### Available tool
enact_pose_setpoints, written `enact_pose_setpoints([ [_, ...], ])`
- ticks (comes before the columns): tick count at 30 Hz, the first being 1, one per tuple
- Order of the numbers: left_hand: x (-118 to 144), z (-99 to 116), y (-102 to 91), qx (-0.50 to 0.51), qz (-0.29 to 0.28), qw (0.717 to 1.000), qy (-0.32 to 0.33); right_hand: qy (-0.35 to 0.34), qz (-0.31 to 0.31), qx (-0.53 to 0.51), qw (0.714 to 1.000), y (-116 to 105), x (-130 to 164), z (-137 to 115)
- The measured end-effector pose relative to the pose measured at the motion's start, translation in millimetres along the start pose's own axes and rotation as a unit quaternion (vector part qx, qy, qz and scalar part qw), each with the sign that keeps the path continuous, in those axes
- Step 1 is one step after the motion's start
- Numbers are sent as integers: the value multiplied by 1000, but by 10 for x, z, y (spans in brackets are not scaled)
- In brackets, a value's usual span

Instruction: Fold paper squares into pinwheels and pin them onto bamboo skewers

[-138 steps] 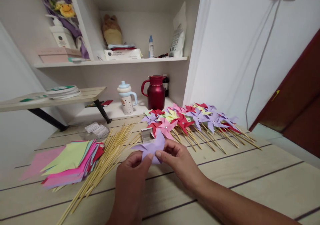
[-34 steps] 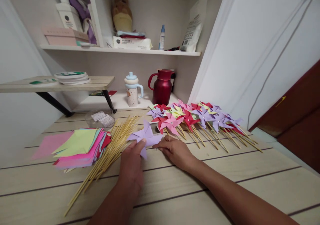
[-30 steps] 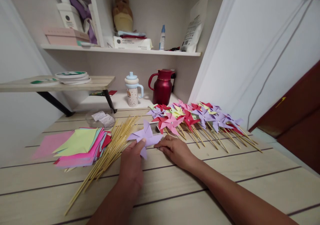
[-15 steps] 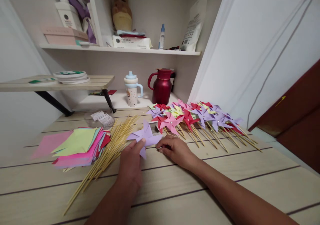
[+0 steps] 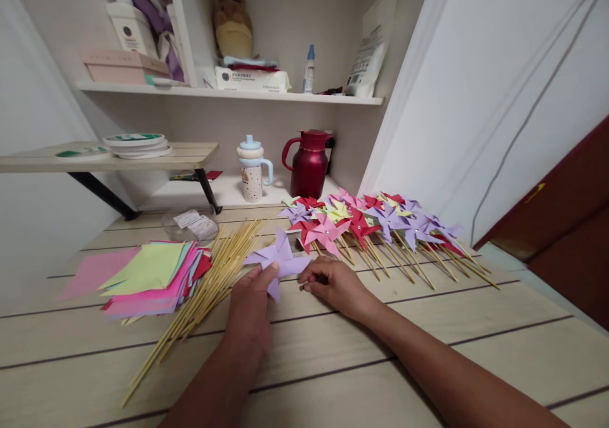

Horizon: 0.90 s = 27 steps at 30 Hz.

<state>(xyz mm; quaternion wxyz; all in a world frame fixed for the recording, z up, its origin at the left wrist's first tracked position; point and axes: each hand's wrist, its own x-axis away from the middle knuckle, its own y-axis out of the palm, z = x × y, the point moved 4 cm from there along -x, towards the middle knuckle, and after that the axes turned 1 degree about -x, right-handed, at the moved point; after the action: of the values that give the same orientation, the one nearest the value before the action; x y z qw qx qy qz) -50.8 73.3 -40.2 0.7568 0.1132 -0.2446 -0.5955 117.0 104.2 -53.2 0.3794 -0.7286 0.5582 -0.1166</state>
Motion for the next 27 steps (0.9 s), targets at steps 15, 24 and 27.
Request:
enact_pose_setpoints([
  [15,17,19,15,-7,-8,1000,-5,9,-6,-34,999,32,32,-88],
  [24,8,31,16,-18,-13,1000,-1,7,-12,-43,999,26,37,-139],
  [27,15,36,26,-18,-16,1000,-6,6,-11,-54,998,20,36,-136],
])
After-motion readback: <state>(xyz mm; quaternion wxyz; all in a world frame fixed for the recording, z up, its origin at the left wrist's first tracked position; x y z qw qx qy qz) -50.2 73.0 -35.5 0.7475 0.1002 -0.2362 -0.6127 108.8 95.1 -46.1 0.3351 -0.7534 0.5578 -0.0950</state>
